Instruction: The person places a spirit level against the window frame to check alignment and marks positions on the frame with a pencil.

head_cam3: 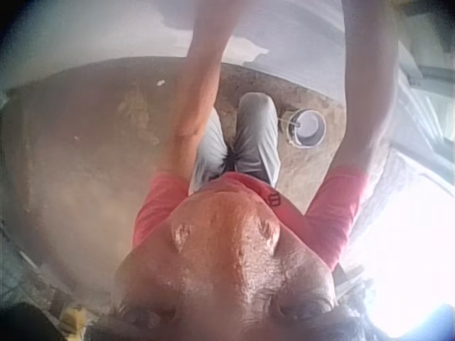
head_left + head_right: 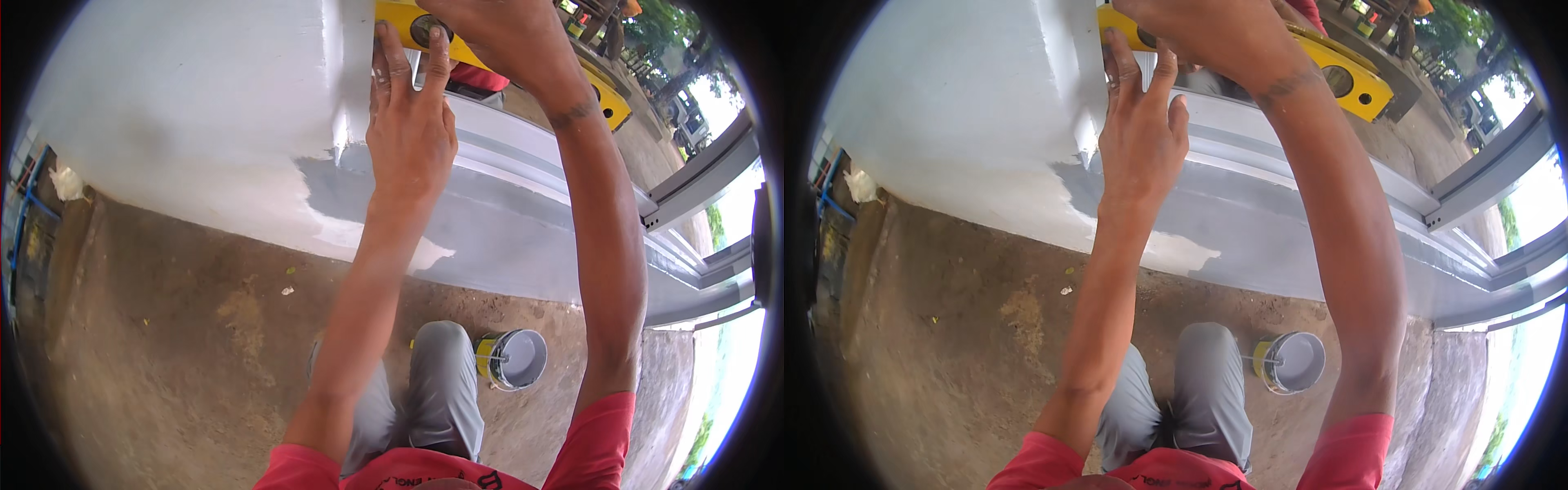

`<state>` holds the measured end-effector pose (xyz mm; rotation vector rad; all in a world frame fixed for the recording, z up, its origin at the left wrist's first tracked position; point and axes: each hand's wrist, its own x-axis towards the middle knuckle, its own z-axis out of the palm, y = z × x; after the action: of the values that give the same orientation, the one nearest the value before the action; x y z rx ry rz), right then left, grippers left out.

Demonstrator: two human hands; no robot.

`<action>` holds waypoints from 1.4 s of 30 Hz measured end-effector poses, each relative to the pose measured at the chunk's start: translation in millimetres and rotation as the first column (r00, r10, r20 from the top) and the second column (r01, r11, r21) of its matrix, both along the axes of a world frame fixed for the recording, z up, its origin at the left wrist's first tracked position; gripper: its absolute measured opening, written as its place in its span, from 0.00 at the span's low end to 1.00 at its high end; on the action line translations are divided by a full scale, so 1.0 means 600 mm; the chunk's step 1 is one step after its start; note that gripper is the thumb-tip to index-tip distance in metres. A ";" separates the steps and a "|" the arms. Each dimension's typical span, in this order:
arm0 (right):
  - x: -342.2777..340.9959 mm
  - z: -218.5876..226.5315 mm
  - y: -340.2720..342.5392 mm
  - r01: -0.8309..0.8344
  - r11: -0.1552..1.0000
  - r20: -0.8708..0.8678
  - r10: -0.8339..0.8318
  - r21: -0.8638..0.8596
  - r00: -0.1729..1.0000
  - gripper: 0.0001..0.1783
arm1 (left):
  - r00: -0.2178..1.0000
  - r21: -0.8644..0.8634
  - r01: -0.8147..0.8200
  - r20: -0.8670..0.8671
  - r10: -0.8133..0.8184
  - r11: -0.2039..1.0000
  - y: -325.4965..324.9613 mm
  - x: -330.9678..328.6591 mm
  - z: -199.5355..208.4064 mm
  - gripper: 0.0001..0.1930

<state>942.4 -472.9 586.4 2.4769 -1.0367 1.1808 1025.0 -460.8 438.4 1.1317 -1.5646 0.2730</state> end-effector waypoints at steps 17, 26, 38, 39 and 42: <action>0.004 0.010 0.033 0.090 0.988 -0.185 -0.111 -0.122 0.976 0.06 | 0.999 -0.003 -0.001 -0.033 0.000 1.000 -0.002 0.000 -0.003 0.36; 0.014 -0.007 0.007 0.067 0.998 -0.055 -0.066 0.008 0.996 0.07 | 0.998 0.018 -0.037 0.045 0.036 0.999 -0.001 0.004 -0.004 0.38; -0.187 -0.052 0.073 0.232 0.939 -0.125 -0.270 -0.253 0.955 0.13 | 0.996 0.001 -0.041 0.075 0.041 0.999 0.000 0.013 -0.004 0.40; -0.196 -0.073 0.078 0.339 0.916 -0.013 -0.350 -0.215 0.937 0.14 | 0.996 0.000 -0.045 0.079 0.045 0.999 0.000 0.012 -0.004 0.40; -0.198 -0.110 0.091 0.471 0.854 0.045 -0.473 -0.220 0.880 0.23 | 0.995 0.005 -0.037 0.090 0.036 0.999 0.002 0.011 -0.005 0.40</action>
<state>823.7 -418.1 520.6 1.8976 -1.3269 1.0514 1031.9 -459.6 435.3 1.1678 -1.6262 0.3477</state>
